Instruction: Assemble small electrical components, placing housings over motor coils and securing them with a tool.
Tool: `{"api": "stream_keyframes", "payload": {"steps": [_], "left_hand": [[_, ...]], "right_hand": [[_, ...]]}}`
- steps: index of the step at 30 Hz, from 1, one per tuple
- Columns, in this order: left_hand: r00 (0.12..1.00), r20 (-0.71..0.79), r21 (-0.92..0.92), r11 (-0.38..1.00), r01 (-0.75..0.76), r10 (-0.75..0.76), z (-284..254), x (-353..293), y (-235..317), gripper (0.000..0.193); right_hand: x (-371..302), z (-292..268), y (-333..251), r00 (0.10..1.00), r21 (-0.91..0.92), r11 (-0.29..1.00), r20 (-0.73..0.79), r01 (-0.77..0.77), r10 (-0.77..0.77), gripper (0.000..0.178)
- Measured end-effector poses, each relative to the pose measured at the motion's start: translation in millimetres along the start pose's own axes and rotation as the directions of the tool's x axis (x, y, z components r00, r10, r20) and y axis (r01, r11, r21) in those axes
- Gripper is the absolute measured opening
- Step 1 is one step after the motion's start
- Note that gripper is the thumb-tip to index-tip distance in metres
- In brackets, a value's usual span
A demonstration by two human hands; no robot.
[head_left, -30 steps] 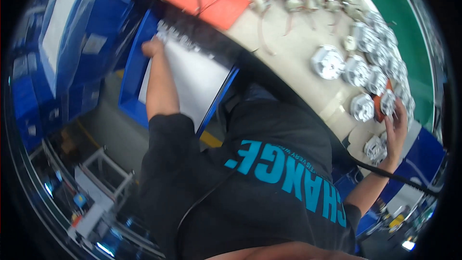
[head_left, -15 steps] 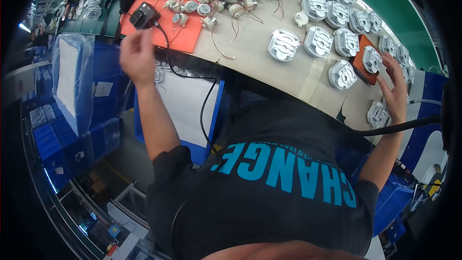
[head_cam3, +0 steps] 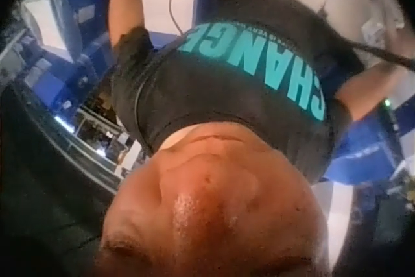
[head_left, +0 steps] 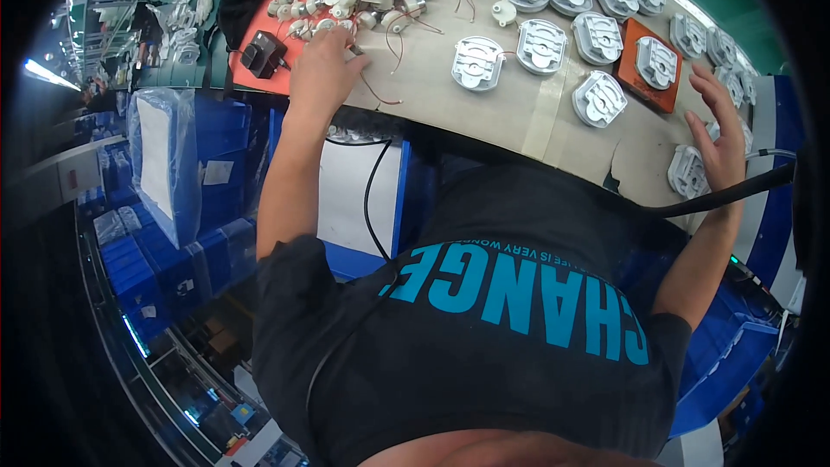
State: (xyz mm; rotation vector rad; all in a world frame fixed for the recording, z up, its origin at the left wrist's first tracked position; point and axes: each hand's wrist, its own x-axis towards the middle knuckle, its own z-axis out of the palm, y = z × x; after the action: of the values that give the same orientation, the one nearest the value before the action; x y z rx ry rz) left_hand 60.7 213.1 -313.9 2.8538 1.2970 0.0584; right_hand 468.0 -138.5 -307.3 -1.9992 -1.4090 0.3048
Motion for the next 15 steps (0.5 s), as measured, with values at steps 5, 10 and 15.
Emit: {"api": "stream_keyframes", "payload": {"steps": [5, 10, 15], "left_hand": [[0.998, -0.068, -0.126, 0.992, -0.019, 0.011, 6.4, -5.1, 10.1, 0.034], [0.970, -0.207, -0.052, 0.988, -0.145, 0.131, 18.8, -18.9, -17.7, 0.034], [0.966, -0.255, -0.257, 0.966, -0.028, -0.040, 3.4, -30.0, -9.3, 0.034]], "right_hand": [[-11.5, -4.0, 8.2, 1.000, -0.033, 0.999, -0.022, 0.001, -0.002, 0.043], [5.9, 6.9, 9.5, 0.980, 0.049, 0.979, -0.024, 0.197, -0.196, 0.041], [1.0, 5.2, 12.5, 0.989, 0.017, 0.990, -0.050, 0.140, -0.139, 0.039]]}}
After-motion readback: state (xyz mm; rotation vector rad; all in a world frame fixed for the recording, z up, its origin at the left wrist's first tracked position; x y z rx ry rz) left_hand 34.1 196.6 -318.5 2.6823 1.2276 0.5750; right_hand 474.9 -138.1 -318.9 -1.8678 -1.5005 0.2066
